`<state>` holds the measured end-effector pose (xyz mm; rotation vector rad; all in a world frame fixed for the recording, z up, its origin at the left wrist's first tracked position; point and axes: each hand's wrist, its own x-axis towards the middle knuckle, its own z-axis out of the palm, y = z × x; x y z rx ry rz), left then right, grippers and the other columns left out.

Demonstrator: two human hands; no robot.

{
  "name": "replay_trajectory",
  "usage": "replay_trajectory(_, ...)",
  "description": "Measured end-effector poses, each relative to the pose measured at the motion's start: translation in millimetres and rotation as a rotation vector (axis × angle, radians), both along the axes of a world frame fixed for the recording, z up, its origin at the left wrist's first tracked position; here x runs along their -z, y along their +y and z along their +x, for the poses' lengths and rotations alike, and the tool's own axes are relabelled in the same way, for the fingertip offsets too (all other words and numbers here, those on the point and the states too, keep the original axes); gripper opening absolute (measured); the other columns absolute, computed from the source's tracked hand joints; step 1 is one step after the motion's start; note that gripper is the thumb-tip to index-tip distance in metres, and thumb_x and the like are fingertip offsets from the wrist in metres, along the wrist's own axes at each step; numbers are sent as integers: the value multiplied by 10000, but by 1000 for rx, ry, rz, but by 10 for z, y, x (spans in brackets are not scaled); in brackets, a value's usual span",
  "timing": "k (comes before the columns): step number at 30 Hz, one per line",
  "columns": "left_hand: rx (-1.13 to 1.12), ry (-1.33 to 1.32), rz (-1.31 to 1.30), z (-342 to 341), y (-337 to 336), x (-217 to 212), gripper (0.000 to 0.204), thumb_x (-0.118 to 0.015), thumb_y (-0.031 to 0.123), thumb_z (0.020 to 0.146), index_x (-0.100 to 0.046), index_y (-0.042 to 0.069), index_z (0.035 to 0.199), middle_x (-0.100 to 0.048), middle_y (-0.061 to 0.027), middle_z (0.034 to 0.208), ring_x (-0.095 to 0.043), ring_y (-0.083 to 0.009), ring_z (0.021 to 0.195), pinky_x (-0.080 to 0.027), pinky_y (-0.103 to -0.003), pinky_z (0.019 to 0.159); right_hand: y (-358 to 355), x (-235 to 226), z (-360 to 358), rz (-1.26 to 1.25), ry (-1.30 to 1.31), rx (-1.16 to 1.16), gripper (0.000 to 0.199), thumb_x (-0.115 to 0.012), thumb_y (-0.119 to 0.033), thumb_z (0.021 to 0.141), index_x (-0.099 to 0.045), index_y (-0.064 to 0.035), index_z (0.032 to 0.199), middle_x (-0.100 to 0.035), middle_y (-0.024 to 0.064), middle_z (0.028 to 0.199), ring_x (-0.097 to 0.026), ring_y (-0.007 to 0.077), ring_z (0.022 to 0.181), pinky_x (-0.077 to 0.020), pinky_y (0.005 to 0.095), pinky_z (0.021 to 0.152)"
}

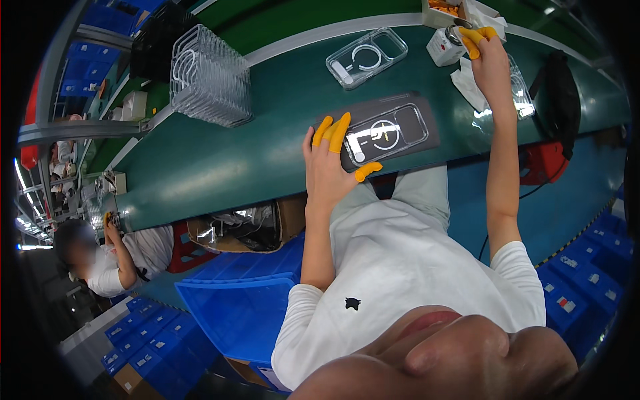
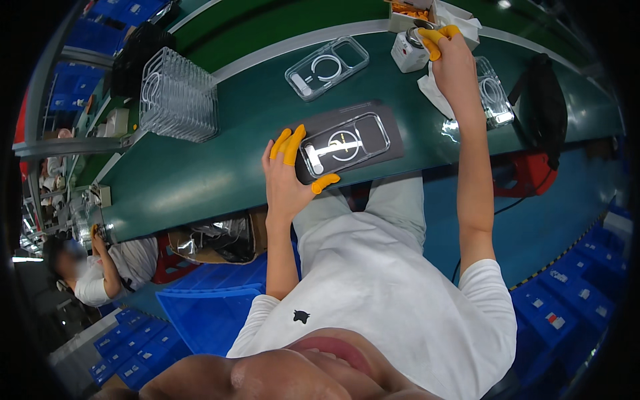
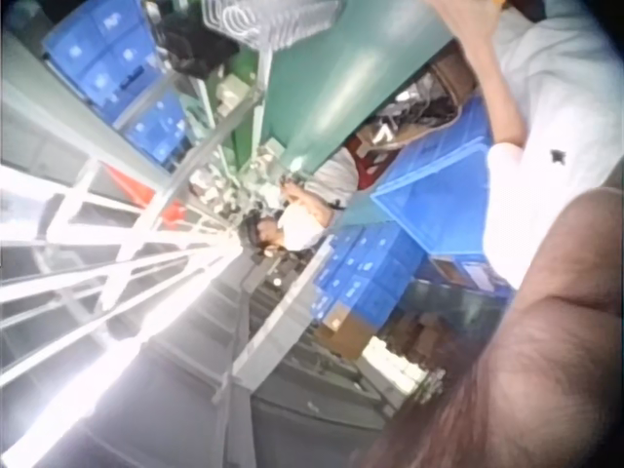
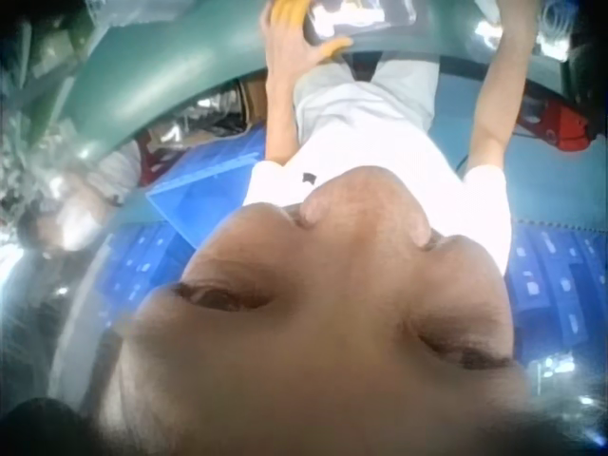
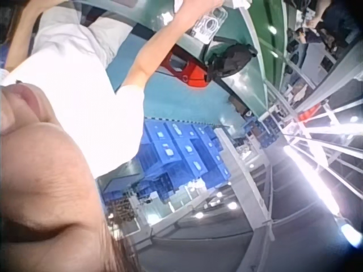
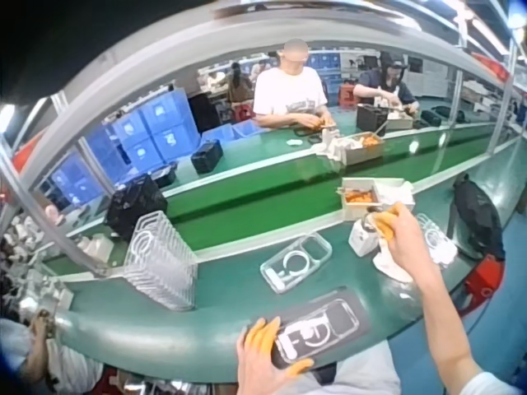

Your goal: The person puts finger cots onto their fingers. They then take phone cases and wipe them down with a cloth dampened from a dispenser bottle.

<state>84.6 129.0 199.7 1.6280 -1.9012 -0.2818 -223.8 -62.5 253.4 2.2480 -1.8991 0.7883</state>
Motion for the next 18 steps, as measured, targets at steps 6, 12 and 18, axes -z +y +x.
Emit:
replay_trajectory(6,-13,17,-23,14,-19,24,990,-894,535,595,-539,36,1372,-607,-121,1355,-508,-341,1319,-258,-527,1175,481,-351,372,41,-100,-365,305,-631,49,845,-723,-30,1125,-616,171,1075,-644,350,934,-531,414,846)
replay_trajectory(12,-17,48,9,20,-42,14,977,-906,500,593,-539,47,1376,-622,-102,1345,-515,-319,1317,-262,-523,1173,999,72,947,463,31,-936,345,-652,61,748,-763,-62,1051,-633,154,1071,-637,321,979,-536,389,852)
replay_trajectory(18,-19,50,-12,33,6,44,961,-916,458,600,-535,61,1388,-625,-106,1331,-531,-315,1289,-265,-521,1172,1119,282,1171,526,12,-1052,198,-656,43,746,-757,13,914,-651,137,1006,-656,331,895,-544,402,810)
